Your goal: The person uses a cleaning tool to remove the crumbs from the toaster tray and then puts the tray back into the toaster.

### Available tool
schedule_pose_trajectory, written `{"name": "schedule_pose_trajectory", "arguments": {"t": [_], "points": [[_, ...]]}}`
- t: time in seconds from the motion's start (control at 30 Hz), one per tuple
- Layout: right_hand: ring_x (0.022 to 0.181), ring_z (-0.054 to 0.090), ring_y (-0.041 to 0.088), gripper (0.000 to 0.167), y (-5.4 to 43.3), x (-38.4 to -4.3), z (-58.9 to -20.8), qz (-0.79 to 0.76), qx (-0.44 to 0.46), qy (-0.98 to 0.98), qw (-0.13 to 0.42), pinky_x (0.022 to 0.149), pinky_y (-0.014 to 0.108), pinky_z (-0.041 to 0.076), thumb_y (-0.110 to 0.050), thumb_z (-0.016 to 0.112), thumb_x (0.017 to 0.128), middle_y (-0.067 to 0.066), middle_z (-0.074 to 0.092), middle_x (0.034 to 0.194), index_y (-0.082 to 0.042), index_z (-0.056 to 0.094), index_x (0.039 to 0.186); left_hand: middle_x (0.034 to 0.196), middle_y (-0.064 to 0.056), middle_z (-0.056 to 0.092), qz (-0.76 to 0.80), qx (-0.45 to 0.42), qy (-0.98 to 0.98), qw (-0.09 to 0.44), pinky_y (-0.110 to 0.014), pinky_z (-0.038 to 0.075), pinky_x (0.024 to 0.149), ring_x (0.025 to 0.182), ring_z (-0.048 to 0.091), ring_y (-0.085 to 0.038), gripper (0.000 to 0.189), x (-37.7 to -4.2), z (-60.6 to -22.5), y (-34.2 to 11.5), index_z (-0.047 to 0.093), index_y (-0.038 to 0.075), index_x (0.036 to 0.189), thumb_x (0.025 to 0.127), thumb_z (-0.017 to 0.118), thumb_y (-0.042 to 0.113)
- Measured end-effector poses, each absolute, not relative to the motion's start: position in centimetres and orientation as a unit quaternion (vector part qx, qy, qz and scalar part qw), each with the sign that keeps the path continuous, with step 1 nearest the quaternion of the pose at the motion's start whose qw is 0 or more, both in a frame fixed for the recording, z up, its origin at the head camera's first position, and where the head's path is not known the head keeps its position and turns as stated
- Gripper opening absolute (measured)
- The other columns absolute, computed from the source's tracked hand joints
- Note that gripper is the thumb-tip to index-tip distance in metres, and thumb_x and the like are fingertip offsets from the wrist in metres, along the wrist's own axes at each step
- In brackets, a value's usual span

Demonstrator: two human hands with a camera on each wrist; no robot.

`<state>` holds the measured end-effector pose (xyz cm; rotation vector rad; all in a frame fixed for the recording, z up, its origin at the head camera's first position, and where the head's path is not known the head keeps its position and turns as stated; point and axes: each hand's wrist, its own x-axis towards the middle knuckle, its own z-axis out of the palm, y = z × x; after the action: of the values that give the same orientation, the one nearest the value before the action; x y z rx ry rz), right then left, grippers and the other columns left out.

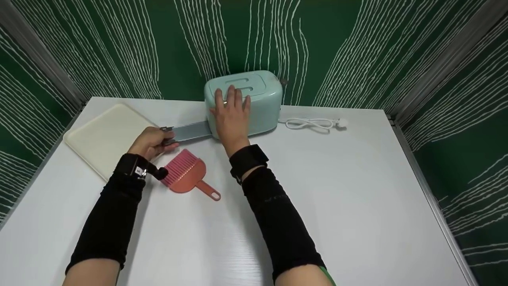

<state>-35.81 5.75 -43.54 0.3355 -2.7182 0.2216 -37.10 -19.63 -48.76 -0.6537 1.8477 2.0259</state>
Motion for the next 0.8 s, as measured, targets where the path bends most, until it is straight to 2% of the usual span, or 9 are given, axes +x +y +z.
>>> {"name": "schedule_pose_trajectory", "arguments": {"t": [0.17, 0.4, 0.5, 0.6, 0.7, 0.8], "points": [[0.157, 0.038, 0.043, 0.057, 5.8, -35.8, -43.6, 0.076, 0.126, -0.969, 0.200, 0.131, 0.065, 0.028, -0.042, 0.046, 0.115, 0.026, 0.039, 0.168, -0.012, 0.040, 0.163, 0.107, -0.013, 0.056, 0.709, -0.221, 0.648, 0.167, -0.023, 0.066, 0.076, 0.067, 0.074, -0.017, 0.031, -37.0, -48.9, -19.9, 0.044, -0.007, 0.133, 0.107, 0.058, 0.002], [0.158, 0.036, 0.042, 0.057, 5.9, -35.9, -43.5, 0.077, 0.120, -0.970, 0.198, 0.132, 0.064, 0.026, -0.042, 0.044, 0.115, 0.025, 0.038, 0.169, -0.012, 0.039, 0.163, 0.085, -0.009, 0.070, 0.687, -0.195, 0.679, 0.169, -0.021, 0.064, 0.062, 0.062, 0.076, -0.014, 0.018, -36.7, -48.5, -19.2, 0.052, -0.003, 0.118, 0.107, 0.062, 0.006], [0.159, 0.035, 0.042, 0.058, 5.9, -35.9, -43.6, 0.074, 0.119, -0.971, 0.192, 0.133, 0.064, 0.025, -0.043, 0.043, 0.115, 0.025, 0.037, 0.170, -0.013, 0.037, 0.164, 0.081, -0.009, 0.071, 0.668, -0.174, 0.705, 0.166, -0.021, 0.064, 0.063, 0.060, 0.076, -0.013, 0.023, -36.5, -48.3, -18.7, 0.052, -0.005, 0.121, 0.107, 0.063, 0.009], [0.159, 0.036, 0.043, 0.058, 5.9, -35.9, -43.6, 0.075, 0.122, -0.971, 0.192, 0.132, 0.064, 0.025, -0.043, 0.043, 0.115, 0.025, 0.037, 0.169, -0.012, 0.038, 0.164, 0.084, -0.012, 0.070, 0.650, -0.161, 0.728, 0.149, -0.020, 0.061, 0.057, 0.056, 0.073, -0.012, 0.034, -36.2, -48.2, -18.3, 0.049, -0.009, 0.129, 0.107, 0.065, 0.010], [0.158, 0.036, 0.043, 0.057, 5.8, -35.8, -43.6, 0.084, 0.126, -0.968, 0.199, 0.131, 0.066, 0.026, -0.042, 0.045, 0.115, 0.026, 0.039, 0.168, -0.011, 0.039, 0.163, 0.087, -0.013, 0.067, 0.629, -0.157, 0.752, 0.123, -0.017, 0.055, 0.048, 0.049, 0.068, -0.008, 0.044, -36.1, -48.3, -18.0, 0.046, -0.012, 0.135, 0.105, 0.067, 0.011], [0.158, 0.036, 0.043, 0.057, 5.8, -35.7, -43.5, 0.087, 0.127, -0.968, 0.199, 0.131, 0.066, 0.026, -0.041, 0.045, 0.116, 0.026, 0.038, 0.168, -0.011, 0.039, 0.163, 0.085, -0.010, 0.066, 0.593, -0.155, 0.784, 0.101, -0.016, 0.049, 0.043, 0.046, 0.064, -0.005, 0.047, -36.3, -48.5, -17.8, 0.047, -0.012, 0.134, 0.102, 0.070, 0.014]]}}
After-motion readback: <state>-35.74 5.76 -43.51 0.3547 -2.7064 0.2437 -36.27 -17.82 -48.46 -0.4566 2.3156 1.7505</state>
